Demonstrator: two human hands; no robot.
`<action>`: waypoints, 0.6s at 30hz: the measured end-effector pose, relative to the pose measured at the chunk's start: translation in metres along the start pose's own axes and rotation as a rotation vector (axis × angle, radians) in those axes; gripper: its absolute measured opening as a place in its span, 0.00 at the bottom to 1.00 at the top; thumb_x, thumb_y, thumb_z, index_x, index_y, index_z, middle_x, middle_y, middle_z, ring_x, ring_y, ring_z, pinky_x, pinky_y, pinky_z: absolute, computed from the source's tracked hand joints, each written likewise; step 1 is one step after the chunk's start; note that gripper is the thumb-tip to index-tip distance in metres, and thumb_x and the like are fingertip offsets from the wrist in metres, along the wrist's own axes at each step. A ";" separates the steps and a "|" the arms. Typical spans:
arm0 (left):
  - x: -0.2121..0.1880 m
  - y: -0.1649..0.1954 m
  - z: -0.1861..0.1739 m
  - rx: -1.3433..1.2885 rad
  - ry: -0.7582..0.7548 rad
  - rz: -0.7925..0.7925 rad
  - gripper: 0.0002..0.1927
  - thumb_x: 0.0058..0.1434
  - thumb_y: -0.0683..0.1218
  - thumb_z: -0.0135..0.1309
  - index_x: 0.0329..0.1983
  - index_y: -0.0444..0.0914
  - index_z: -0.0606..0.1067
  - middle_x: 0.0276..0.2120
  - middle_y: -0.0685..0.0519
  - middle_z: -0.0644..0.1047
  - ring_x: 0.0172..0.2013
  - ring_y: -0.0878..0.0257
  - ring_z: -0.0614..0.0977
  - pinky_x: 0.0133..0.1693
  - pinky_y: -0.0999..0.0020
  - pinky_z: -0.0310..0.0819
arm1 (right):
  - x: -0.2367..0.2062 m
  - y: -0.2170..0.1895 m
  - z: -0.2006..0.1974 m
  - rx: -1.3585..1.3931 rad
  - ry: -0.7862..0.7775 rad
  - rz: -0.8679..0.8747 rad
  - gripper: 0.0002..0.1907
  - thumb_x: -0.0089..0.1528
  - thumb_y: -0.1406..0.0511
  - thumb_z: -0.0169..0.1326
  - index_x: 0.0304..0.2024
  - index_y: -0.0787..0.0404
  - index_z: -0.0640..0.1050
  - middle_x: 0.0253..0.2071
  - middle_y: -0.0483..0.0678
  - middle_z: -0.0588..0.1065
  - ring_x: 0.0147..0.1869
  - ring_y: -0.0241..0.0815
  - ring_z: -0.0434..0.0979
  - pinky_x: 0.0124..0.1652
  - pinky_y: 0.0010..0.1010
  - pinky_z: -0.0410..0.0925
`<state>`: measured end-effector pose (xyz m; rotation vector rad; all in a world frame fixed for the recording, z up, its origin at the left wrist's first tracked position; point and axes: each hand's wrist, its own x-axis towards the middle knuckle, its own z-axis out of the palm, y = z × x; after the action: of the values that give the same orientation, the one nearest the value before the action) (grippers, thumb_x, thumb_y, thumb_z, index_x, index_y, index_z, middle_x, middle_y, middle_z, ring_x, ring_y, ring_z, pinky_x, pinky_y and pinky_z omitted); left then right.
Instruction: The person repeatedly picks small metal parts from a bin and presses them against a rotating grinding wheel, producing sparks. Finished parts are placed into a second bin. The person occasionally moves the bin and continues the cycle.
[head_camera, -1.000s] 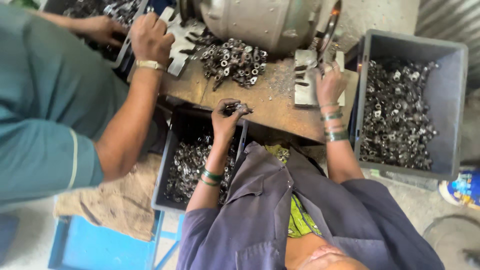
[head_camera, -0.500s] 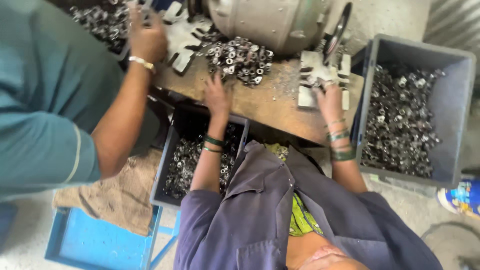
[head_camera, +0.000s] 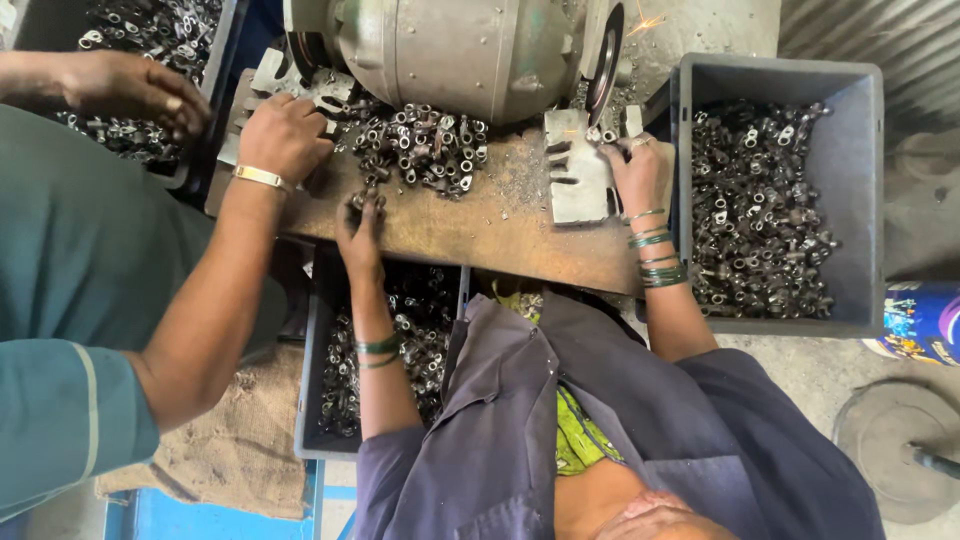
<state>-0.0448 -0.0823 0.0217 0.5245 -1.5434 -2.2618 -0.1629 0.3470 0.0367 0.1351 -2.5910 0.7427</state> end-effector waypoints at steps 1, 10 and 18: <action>-0.004 -0.002 -0.003 -0.181 -0.013 -0.075 0.14 0.68 0.43 0.55 0.55 0.37 0.73 0.45 0.53 0.80 0.47 0.62 0.83 0.47 0.69 0.79 | 0.001 0.001 0.001 0.000 0.002 -0.004 0.17 0.61 0.56 0.68 0.38 0.65 0.85 0.40 0.60 0.78 0.43 0.59 0.78 0.44 0.45 0.70; -0.039 -0.005 0.000 -0.168 -0.015 -0.068 0.18 0.68 0.39 0.55 0.60 0.35 0.73 0.49 0.50 0.80 0.48 0.60 0.82 0.49 0.66 0.78 | 0.006 -0.001 0.008 -0.053 -0.001 0.021 0.17 0.61 0.57 0.67 0.40 0.64 0.85 0.40 0.58 0.77 0.43 0.60 0.77 0.41 0.47 0.68; -0.068 -0.003 -0.002 -0.130 -0.019 -0.036 0.16 0.66 0.37 0.58 0.57 0.32 0.75 0.47 0.48 0.81 0.46 0.59 0.84 0.51 0.66 0.81 | 0.007 0.004 0.019 -0.102 0.031 -0.007 0.16 0.61 0.58 0.67 0.41 0.64 0.84 0.43 0.58 0.78 0.44 0.63 0.77 0.41 0.49 0.68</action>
<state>0.0147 -0.0501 0.0258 0.4994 -1.3948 -2.3809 -0.1779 0.3407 0.0233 0.1001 -2.5911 0.6037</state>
